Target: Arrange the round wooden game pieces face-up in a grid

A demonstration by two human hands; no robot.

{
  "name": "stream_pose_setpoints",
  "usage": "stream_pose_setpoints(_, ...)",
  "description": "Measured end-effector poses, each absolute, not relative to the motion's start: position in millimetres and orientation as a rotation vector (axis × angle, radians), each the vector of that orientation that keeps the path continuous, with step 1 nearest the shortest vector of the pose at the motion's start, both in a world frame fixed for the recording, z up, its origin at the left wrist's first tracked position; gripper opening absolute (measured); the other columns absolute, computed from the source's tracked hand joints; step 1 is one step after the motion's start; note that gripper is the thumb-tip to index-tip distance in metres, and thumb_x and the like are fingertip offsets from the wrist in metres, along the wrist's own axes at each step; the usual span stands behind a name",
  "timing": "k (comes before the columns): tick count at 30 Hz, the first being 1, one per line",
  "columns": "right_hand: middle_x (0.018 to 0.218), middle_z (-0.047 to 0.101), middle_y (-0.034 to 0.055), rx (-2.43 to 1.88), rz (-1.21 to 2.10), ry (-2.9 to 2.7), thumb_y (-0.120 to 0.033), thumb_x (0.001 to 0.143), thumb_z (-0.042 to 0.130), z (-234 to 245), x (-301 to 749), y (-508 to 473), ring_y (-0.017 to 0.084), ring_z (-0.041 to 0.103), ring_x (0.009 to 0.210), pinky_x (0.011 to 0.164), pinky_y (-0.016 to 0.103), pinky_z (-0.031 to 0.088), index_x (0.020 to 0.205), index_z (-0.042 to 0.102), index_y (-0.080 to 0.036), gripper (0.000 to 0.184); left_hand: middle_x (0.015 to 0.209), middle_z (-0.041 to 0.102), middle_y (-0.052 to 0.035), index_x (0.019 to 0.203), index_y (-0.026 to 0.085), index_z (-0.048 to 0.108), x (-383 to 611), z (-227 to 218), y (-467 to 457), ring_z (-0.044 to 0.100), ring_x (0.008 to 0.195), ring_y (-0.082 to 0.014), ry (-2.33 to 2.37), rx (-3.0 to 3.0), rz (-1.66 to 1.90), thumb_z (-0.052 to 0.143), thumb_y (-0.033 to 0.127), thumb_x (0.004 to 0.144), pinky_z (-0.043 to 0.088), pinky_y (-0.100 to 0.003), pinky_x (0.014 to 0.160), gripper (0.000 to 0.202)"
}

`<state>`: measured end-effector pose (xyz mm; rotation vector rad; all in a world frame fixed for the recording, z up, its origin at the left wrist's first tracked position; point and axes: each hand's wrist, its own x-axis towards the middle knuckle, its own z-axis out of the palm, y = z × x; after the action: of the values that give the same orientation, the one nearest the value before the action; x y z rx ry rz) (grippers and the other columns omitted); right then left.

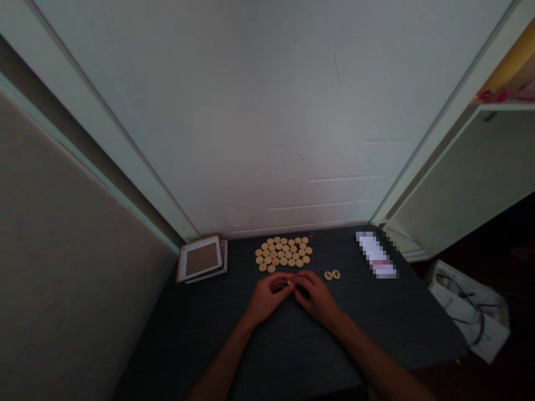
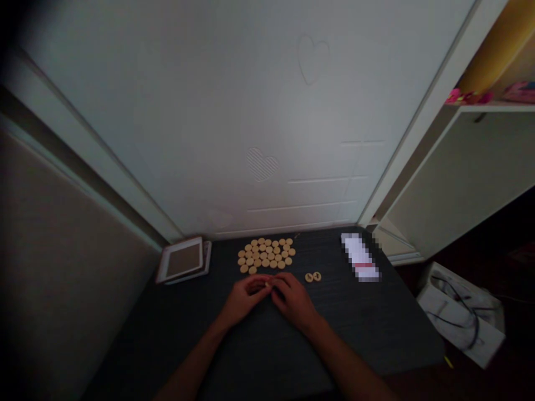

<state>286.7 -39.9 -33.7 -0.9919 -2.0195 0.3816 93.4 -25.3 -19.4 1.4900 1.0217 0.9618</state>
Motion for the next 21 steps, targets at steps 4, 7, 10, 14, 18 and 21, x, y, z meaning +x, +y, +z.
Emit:
stream_pose_setpoints(4, 0.107, 0.067, 0.0082, -1.008, 0.386, -2.000, -0.015, 0.092, 0.060, -36, 287, -40, 0.023, 0.067, 0.098, 0.085, 0.040, 0.060, 0.120, 0.064, -0.027, 0.030, 0.104, 0.079, -0.0075, 0.102, 0.019, 0.071, 95, -16, -26, 0.075, 0.097, -0.0242, 1.056, 1.431, 0.931, 0.077, 0.035, 0.081, 0.060, -0.039, 0.091, 0.027)
stream_pose_setpoints(7, 0.104, 0.068, 0.0080, -1.020, 0.409, -1.989, -0.018, 0.095, 0.058, -34, 287, -41, 0.023, 0.066, 0.097, 0.085, 0.040, 0.059, 0.118, 0.064, -0.026, 0.025, 0.102, 0.080, -0.0068, 0.099, 0.019, 0.072, 95, -17, -26, 0.076, 0.095, -0.0235, 1.071, 1.441, 0.945, 0.076, 0.036, 0.081, 0.060, -0.038, 0.090, 0.025)
stream_pose_setpoints(10, 0.103, 0.068, 0.0075, -1.009, 0.417, -1.969, -0.021, 0.097, 0.057, -32, 285, -41, 0.023, 0.067, 0.095, 0.084, 0.040, 0.059, 0.116, 0.064, -0.026, 0.021, 0.097, 0.080, -0.0060, 0.096, 0.019, 0.071, 95, -18, -25, 0.076, 0.092, -0.0230, 1.077, 1.445, 0.947, 0.074, 0.037, 0.083, 0.060, -0.037, 0.087, 0.022)
stream_pose_setpoints(14, 0.102, 0.069, 0.0068, -1.005, 0.432, -1.937, -0.022, 0.098, 0.058, -30, 283, -41, 0.023, 0.067, 0.095, 0.084, 0.040, 0.059, 0.114, 0.064, -0.027, 0.019, 0.096, 0.079, -0.0058, 0.095, 0.020, 0.071, 96, -19, -24, 0.075, 0.092, -0.0228, 1.080, 1.436, 0.965, 0.069, 0.037, 0.087, 0.060, -0.036, 0.085, 0.019)
stream_pose_setpoints(18, 0.104, 0.070, 0.0061, -1.003, 0.487, -1.937, -0.025, 0.094, 0.064, -26, 283, -41, 0.023, 0.067, 0.096, 0.085, 0.040, 0.059, 0.118, 0.063, -0.028, 0.024, 0.095, 0.079, -0.0057, 0.098, 0.020, 0.070, 96, -18, -22, 0.075, 0.090, -0.0227, 1.091, 1.415, 0.986, 0.066, 0.038, 0.088, 0.060, -0.036, 0.083, 0.021)
stream_pose_setpoints(21, 0.105, 0.069, 0.0060, -1.024, 0.521, -1.922, -0.027, 0.090, 0.070, -24, 283, -40, 0.023, 0.066, 0.095, 0.083, 0.039, 0.059, 0.119, 0.061, -0.027, 0.030, 0.095, 0.079, -0.0053, 0.100, 0.020, 0.070, 96, -18, -20, 0.075, 0.091, -0.0221, 1.093, 1.396, 1.004, 0.066, 0.037, 0.089, 0.060, -0.035, 0.083, 0.021)
